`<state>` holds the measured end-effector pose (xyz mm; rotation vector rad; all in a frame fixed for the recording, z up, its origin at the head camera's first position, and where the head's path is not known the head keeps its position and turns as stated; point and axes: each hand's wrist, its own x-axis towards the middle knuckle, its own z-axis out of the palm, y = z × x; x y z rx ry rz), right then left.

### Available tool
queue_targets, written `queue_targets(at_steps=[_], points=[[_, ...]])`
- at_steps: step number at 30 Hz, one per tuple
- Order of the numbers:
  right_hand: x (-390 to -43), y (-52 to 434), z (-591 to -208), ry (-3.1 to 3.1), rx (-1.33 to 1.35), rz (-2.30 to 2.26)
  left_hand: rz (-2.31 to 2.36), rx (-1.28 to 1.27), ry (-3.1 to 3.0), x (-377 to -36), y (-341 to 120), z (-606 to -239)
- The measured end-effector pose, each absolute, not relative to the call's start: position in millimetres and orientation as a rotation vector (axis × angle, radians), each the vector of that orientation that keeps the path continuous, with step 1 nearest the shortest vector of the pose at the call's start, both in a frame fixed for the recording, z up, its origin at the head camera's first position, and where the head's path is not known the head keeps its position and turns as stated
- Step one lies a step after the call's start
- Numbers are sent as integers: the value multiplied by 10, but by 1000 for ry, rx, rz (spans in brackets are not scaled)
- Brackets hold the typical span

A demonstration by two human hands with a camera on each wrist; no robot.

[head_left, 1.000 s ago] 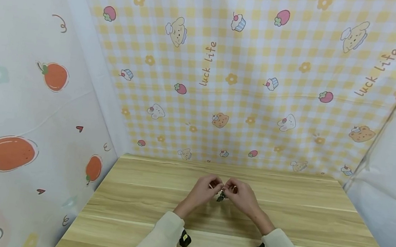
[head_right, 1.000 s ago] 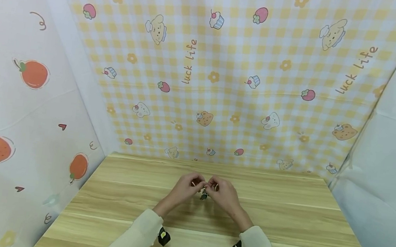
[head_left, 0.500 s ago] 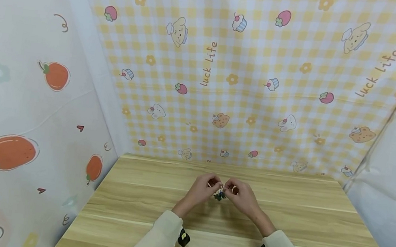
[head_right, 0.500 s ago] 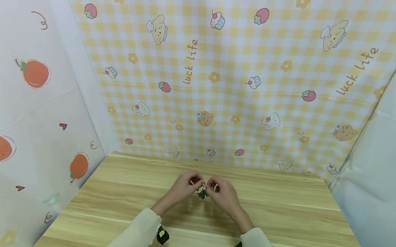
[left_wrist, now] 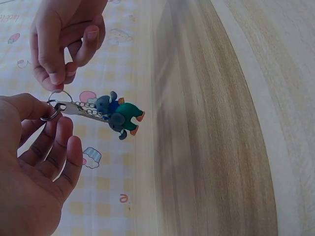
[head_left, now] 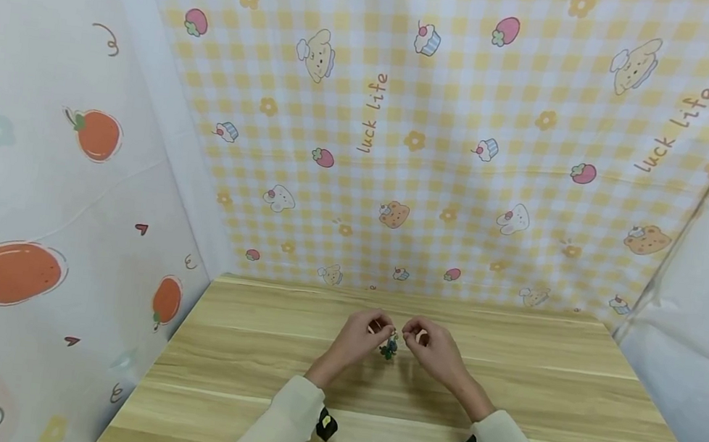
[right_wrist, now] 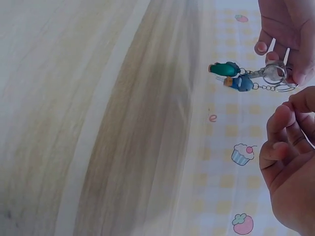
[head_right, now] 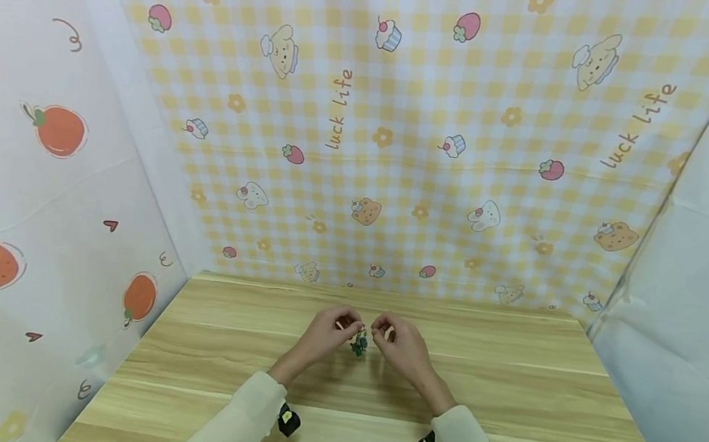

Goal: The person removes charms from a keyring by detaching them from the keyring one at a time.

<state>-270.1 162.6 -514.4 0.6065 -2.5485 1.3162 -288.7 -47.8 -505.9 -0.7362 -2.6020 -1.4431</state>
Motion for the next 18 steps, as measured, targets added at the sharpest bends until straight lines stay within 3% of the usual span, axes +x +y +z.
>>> queue_targets(at_steps=[18], points=[[-2719,1536,-5111,-2576,599,1334,-1438,-740,-2598,-2875,-467,-5053]])
